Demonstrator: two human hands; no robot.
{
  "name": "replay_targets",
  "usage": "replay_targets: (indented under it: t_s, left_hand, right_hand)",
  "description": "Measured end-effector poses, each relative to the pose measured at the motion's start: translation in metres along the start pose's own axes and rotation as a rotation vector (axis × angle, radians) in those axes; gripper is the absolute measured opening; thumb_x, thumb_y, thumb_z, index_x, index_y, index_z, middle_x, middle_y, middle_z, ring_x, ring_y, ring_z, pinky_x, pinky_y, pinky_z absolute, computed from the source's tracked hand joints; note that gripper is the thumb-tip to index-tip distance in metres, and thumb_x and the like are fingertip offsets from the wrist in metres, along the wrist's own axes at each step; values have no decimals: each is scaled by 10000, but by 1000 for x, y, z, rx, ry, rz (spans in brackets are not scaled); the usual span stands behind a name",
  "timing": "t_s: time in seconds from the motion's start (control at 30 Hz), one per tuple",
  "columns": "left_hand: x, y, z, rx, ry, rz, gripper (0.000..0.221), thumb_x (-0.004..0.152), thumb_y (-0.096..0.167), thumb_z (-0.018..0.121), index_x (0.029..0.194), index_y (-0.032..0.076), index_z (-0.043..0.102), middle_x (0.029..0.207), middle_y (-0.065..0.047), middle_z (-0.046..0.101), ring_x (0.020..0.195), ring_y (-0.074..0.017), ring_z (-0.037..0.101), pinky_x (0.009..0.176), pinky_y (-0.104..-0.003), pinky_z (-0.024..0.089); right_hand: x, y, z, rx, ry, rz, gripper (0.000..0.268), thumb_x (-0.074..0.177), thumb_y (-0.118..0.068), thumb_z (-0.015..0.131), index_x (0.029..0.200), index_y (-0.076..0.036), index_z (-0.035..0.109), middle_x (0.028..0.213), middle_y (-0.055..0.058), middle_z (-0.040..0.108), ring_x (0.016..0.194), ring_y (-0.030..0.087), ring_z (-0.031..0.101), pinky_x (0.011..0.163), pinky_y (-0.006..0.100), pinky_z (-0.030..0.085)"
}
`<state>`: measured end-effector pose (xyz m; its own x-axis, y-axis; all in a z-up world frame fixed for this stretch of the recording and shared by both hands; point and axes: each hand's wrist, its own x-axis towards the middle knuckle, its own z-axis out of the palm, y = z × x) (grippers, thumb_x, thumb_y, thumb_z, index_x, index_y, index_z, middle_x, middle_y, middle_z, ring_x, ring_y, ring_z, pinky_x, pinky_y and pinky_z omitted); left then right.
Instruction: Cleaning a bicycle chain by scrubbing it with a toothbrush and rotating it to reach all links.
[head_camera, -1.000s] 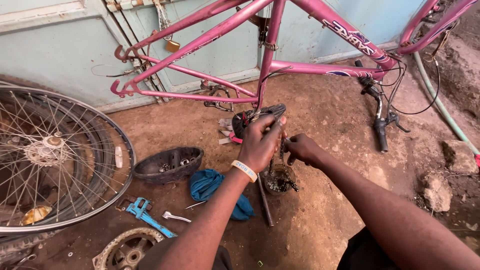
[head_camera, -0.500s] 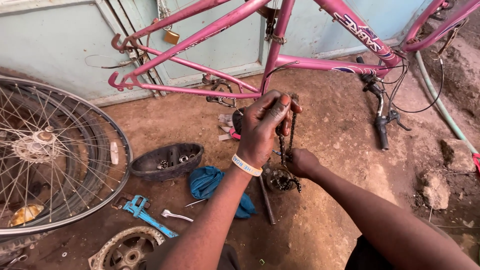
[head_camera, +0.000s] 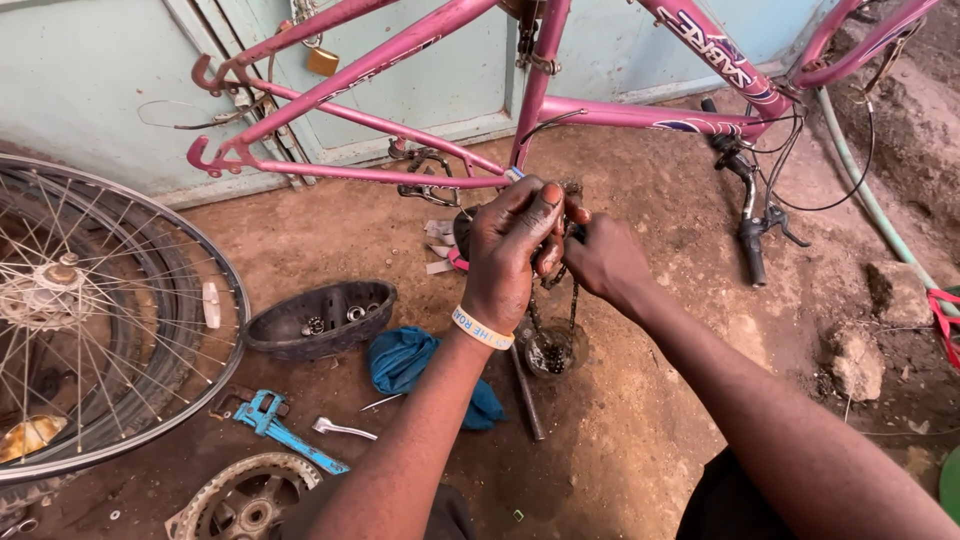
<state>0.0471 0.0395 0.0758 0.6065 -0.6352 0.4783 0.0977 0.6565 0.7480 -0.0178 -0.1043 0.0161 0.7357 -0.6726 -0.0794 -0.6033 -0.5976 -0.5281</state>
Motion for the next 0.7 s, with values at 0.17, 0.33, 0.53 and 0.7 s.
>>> replay_targets:
  t_s: [0.17,0.33,0.53,0.7]
  left_hand:
    - [-1,1,2,-1,14,-49,355,1053,268,591,749,93,537,842,-169,697,481,-34,465,446,-184,337]
    - [-1,-2,7,71,64,-85,364,1046,244,605,727,82,539,802,-182,688,459,-48,452,435,-197,329]
    - [-2,-35,-2,419,166,-332,383,1010,234,602,655,93,574,710,-134,678,515,-68,480,494,-195,331]
    - [-12,-50,-1,717,151,-609,348,869,396,651,616,158,662,674,-40,715,733,-229,704,743,-292,486]
  right_hand:
    - [17,21,1,40,40,-6,318,795,-299,567,877,-54,752,770,258,692,912,489,703,786,605,500]
    - [0,21,3,20,-151,-95,280,784,-264,596,902,-85,777,822,214,729,977,438,715,852,569,521]
    - [2,65,60,13,-490,-152,258,732,-238,701,943,-130,805,910,148,794,1057,388,725,945,514,550]
    - [27,125,121,-315,-451,-211,321,727,-275,715,996,-113,788,940,177,772,1003,389,738,889,503,586]
